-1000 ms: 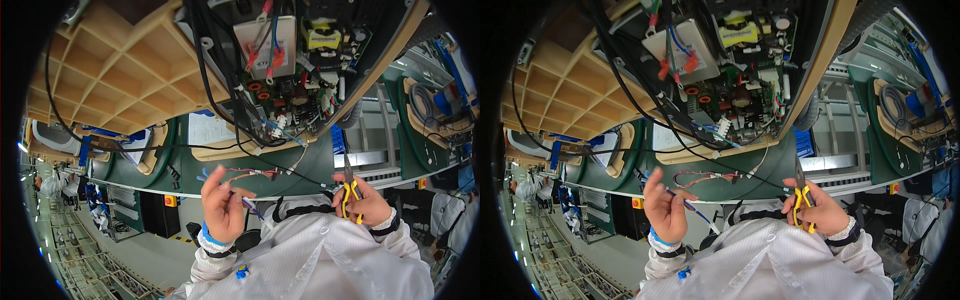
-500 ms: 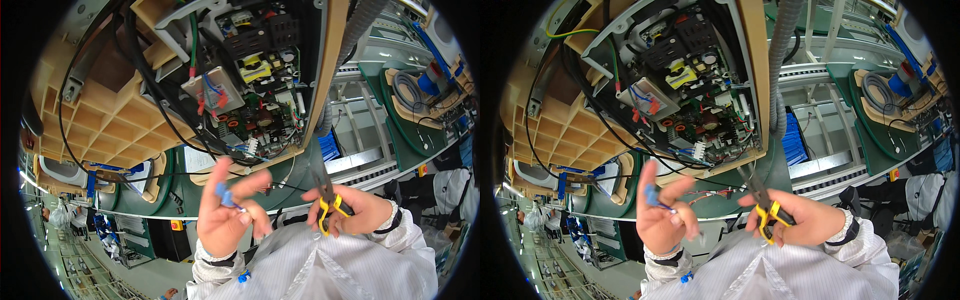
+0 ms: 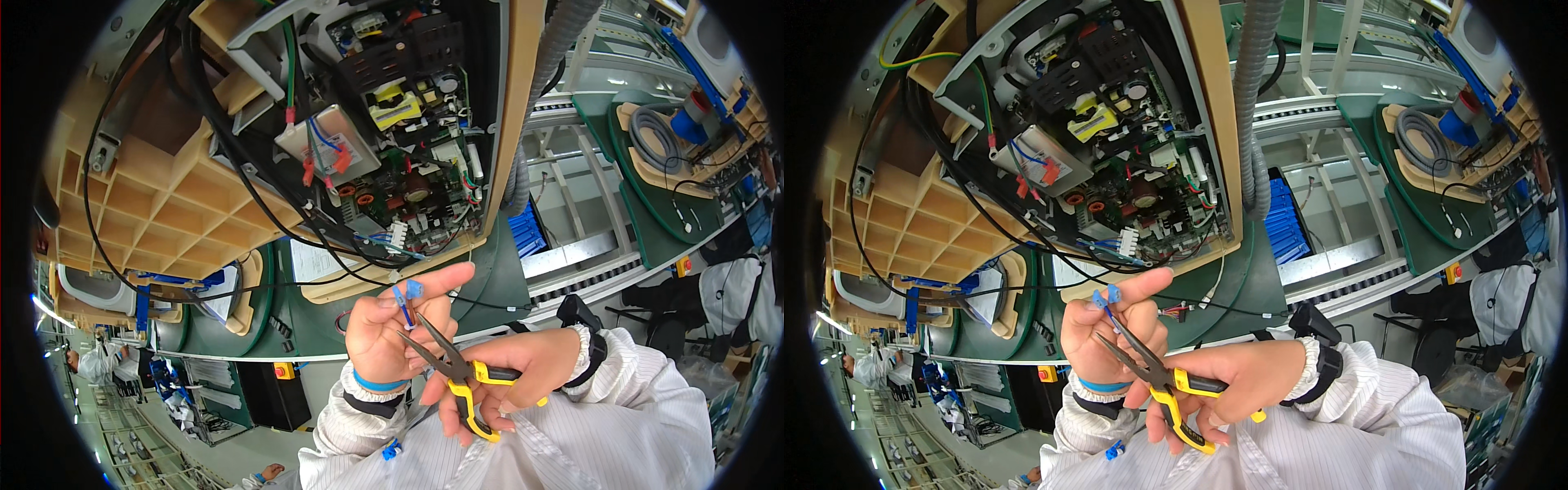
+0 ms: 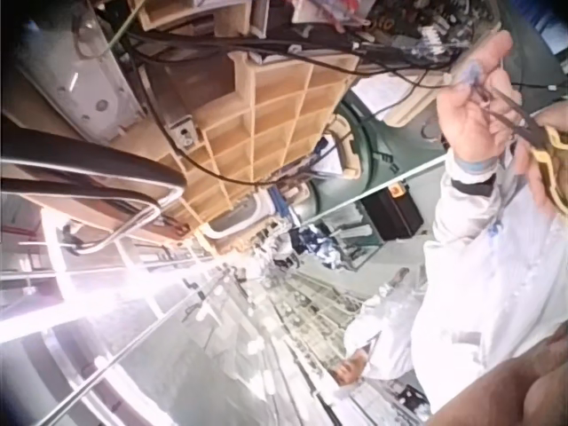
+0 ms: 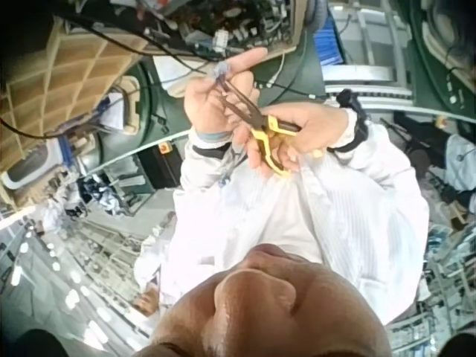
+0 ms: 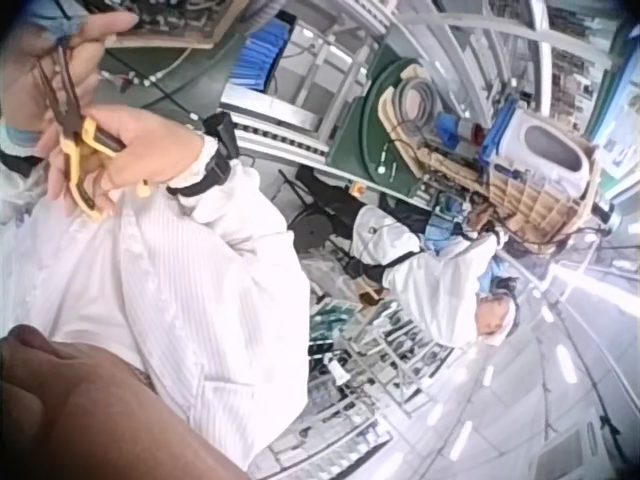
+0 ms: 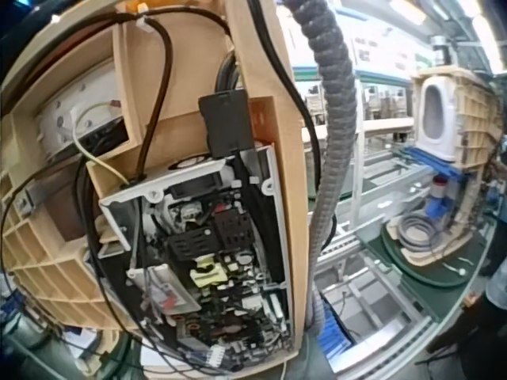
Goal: Assembling the internal wiring harness and electronic components into a base housing.
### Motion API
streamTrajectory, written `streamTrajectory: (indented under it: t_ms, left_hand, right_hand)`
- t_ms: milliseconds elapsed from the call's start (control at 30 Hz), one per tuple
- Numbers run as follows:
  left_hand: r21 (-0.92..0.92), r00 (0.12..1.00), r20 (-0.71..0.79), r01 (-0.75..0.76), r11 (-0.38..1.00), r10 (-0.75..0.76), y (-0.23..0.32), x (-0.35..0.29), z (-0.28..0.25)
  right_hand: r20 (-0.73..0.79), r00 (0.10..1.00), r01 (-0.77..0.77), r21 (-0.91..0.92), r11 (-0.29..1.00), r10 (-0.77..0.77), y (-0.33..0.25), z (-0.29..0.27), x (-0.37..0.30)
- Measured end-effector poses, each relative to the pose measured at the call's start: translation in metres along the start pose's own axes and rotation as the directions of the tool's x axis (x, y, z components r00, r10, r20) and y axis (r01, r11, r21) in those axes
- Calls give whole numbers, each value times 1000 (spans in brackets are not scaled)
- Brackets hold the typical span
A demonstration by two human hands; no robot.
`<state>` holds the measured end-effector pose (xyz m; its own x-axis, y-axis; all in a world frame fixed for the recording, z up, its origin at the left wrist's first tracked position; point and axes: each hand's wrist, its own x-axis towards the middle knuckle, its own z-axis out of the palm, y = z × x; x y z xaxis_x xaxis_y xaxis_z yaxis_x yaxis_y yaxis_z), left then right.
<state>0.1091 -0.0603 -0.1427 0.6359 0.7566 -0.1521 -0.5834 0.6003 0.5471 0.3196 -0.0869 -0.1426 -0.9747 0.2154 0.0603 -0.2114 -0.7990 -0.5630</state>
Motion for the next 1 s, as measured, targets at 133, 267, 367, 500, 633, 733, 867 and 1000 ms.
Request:
streamTrajectory:
  t_ms: [133,267,367,500,633,733,867,1000]
  left_hand:
    - [45,999,-44,-19,999,21,-5,-1,-4]
    - [64,1000,-12,-1,998,1,-6,1,-8]
    - [14,999,44,21,1000,-21,-6,4,-16]
    - [332,994,-74,-56,941,85,2,7,5]
    - [829,846,15,-309,467,534,-23,8,-2]
    - [913,861,-121,-98,395,494,-14,18,8]
    - [801,964,-197,54,596,177,7,44,19]
    - [654,989,-139,53,754,51,16,54,13]
  right_hand:
    - [-62,997,43,-24,999,-45,3,-3,5]
    - [-121,991,47,-52,998,-53,1,-3,7]
    - [-142,988,57,-1,998,-57,3,-4,5]
    - [-276,957,124,105,987,-91,-1,0,-2]
    - [-333,932,179,88,980,-141,-5,1,-14]
    - [-350,919,225,89,970,-181,-4,0,-16]
    - [-455,876,219,87,972,-157,-18,4,-21]
    - [-466,867,229,57,972,-177,-26,-1,-18]
